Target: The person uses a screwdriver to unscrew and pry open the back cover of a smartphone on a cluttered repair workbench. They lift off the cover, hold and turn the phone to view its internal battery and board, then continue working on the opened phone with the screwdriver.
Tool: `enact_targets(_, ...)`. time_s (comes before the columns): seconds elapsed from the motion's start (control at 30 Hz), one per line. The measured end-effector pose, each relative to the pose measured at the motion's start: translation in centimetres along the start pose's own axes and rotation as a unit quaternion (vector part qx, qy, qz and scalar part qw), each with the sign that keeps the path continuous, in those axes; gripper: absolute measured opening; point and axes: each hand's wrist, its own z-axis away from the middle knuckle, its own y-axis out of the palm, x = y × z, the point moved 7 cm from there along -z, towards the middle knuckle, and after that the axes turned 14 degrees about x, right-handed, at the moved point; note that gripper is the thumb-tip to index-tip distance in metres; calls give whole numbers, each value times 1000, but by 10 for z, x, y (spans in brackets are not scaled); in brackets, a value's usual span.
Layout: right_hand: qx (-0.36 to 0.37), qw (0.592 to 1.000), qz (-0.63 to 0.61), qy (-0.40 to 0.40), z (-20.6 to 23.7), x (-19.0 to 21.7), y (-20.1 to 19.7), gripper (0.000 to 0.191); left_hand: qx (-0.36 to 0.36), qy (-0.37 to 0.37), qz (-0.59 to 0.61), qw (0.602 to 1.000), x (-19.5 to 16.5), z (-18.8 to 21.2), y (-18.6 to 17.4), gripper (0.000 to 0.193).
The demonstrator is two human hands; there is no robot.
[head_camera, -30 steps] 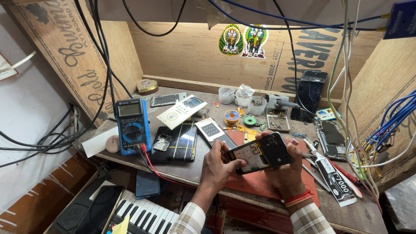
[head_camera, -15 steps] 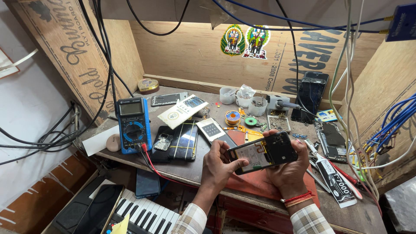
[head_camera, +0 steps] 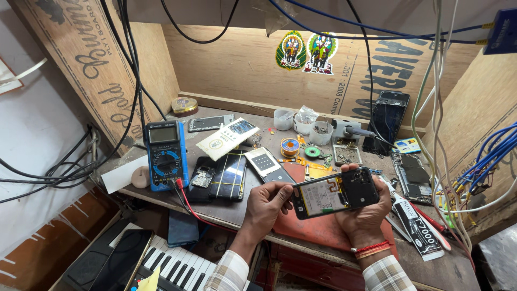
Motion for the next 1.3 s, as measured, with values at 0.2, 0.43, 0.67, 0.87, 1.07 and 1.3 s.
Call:
enact_targets(0.2, -23, 1000, 5, 4, -2, -1, -7, 41, 9, 8, -12, 1000, -1, 2, 1, 29)
enact_targets(0.43, -18, 1000, 6, 12, -2, -2, -10, 42, 10, -2, -27, 1000, -7, 5, 3, 30)
enact_targets(0.67, 4, 1000, -11, 16, -4, -4, -7, 46, 1, -4, -33, 999, -10, 7, 2, 30)
enact_targets(0.87, 33, 999, -10, 31, -4, -5, -2, 48, 9, 3, -31, 999, -11, 7, 3, 31)
enact_targets(1.07, 31, 999, -2, 26, -3, -5, -3, 47, 11, 7, -21, 1000, -9, 7, 2, 27)
enact_targets(1.3, -14, 1000, 3, 28, -4, -5, -9, 50, 15, 13, -11, 1000, -8, 7, 2, 24)
